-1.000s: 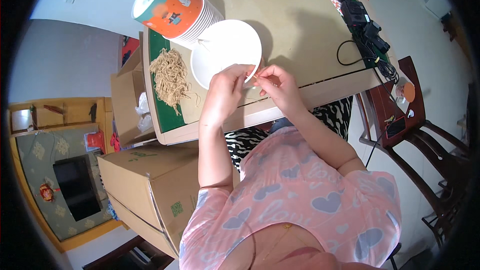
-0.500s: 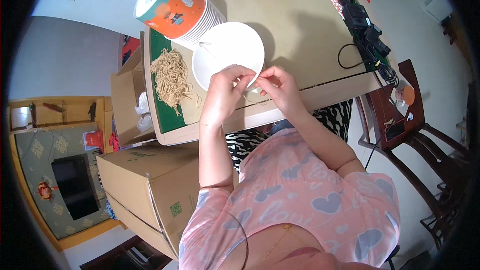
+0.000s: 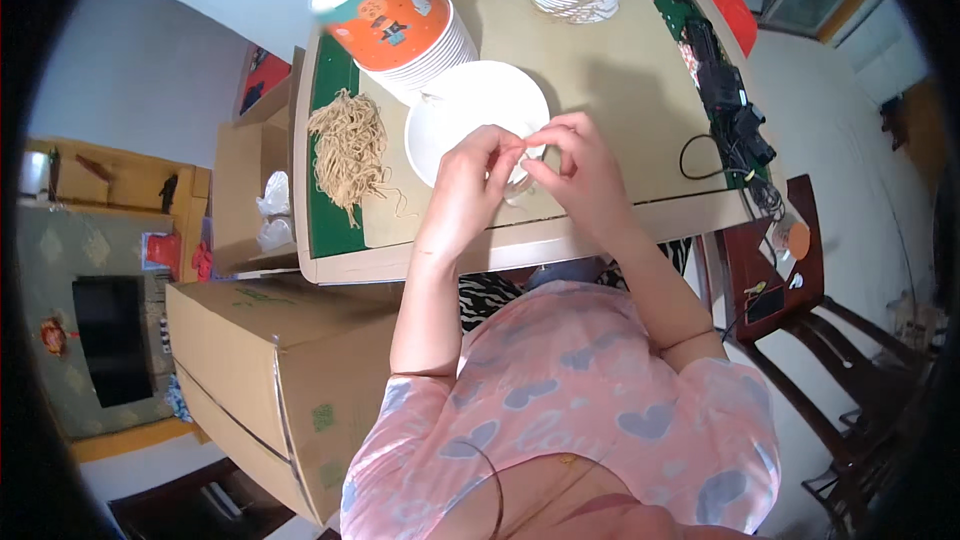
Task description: The recorder is taking rubber bands from a pile and applying them to stacks of paper cups at a workbench.
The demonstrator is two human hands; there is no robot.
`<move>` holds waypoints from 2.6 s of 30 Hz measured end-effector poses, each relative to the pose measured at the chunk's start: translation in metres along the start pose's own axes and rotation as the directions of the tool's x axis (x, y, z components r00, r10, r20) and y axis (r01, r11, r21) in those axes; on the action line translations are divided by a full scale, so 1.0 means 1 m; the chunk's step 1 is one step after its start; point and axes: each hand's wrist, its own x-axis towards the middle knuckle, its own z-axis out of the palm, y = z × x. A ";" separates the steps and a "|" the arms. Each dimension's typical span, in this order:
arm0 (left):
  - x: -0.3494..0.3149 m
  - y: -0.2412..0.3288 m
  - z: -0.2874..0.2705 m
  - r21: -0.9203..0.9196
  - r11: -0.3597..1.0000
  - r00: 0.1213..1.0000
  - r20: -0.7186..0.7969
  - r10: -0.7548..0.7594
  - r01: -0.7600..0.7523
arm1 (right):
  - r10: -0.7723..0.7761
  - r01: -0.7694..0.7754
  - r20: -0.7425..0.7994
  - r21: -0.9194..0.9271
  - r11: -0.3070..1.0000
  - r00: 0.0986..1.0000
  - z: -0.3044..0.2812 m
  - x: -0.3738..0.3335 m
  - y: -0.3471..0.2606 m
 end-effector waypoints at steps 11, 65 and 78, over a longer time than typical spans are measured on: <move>0.001 0.010 -0.030 0.379 0.864 0.882 -0.201 0.426 -0.331 | 0.081 -0.075 0.120 -0.049 0.996 0.989 -0.013 0.018 0.008; -0.009 -0.001 0.004 -0.159 0.981 0.993 -0.062 0.100 -0.109 | -0.296 0.074 -0.114 -0.828 0.556 0.948 -0.176 0.144 0.119; -0.008 -0.004 0.007 -0.181 0.981 0.995 -0.090 0.052 -0.068 | 0.141 -0.222 -0.193 -0.947 0.233 0.971 -0.224 0.154 0.214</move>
